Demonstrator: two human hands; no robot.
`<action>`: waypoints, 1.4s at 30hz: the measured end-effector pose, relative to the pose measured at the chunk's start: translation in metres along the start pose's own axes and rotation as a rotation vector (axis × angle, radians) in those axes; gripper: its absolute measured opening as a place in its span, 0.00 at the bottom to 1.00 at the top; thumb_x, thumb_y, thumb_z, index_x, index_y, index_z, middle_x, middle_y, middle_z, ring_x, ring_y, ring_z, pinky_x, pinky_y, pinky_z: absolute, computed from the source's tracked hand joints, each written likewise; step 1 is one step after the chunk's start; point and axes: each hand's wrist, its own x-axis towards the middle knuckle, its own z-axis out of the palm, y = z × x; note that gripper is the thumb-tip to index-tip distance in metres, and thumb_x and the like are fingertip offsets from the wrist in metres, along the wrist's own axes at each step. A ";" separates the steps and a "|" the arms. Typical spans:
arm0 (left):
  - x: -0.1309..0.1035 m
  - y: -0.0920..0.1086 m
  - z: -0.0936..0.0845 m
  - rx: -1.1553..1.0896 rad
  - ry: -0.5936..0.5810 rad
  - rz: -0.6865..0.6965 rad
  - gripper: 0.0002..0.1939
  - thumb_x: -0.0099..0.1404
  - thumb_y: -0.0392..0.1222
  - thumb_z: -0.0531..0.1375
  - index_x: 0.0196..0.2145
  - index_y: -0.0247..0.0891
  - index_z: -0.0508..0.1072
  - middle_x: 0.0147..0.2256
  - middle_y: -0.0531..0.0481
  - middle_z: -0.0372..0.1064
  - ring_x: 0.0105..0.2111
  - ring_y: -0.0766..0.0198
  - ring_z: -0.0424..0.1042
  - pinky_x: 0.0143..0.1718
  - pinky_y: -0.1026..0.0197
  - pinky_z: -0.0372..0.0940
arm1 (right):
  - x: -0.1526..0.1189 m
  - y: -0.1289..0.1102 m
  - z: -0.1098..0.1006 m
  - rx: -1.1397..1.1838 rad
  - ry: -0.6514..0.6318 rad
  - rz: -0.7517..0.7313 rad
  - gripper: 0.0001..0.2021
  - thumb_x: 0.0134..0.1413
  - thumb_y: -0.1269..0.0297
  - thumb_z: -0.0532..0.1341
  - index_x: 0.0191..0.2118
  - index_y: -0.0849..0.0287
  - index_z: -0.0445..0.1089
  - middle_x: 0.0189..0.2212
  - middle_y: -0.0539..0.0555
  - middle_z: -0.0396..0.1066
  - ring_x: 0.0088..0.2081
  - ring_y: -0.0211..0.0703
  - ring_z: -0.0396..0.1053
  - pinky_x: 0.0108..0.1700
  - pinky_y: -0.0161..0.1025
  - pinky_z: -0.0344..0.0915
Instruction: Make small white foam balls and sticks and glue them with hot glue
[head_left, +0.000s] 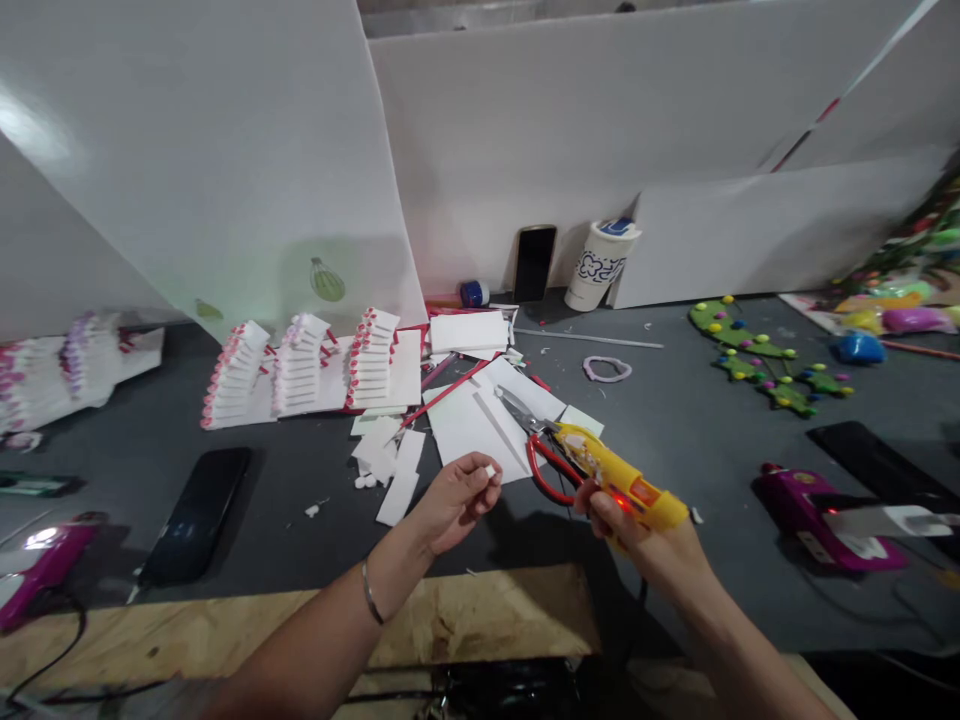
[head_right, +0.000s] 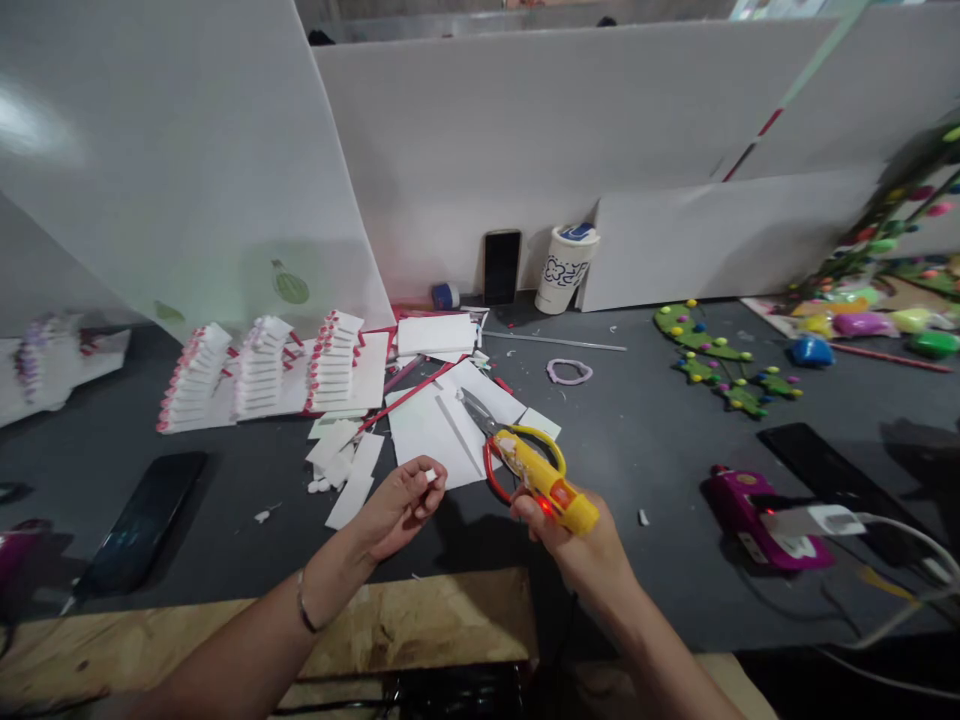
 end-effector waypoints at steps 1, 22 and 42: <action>0.000 0.000 0.000 0.003 0.003 -0.001 0.18 0.46 0.46 0.73 0.28 0.31 0.75 0.23 0.52 0.65 0.20 0.77 0.58 0.17 0.74 0.48 | 0.000 0.000 0.000 -0.004 0.002 0.004 0.16 0.47 0.50 0.61 0.26 0.59 0.72 0.16 0.50 0.67 0.19 0.36 0.63 0.22 0.32 0.60; -0.003 0.004 0.006 0.112 0.094 -0.005 0.23 0.40 0.43 0.75 0.36 0.33 0.80 0.25 0.50 0.71 0.23 0.74 0.65 0.22 0.71 0.56 | -0.017 -0.004 0.002 -0.060 -0.379 -0.229 0.23 0.55 0.43 0.56 0.28 0.61 0.71 0.21 0.53 0.70 0.22 0.37 0.63 0.23 0.33 0.61; -0.005 0.003 0.010 0.160 0.054 0.029 0.23 0.41 0.45 0.74 0.36 0.32 0.81 0.22 0.51 0.69 0.22 0.73 0.62 0.23 0.68 0.57 | -0.016 -0.001 0.004 -0.140 -0.368 -0.178 0.22 0.54 0.46 0.57 0.26 0.61 0.72 0.21 0.54 0.70 0.23 0.40 0.66 0.24 0.35 0.63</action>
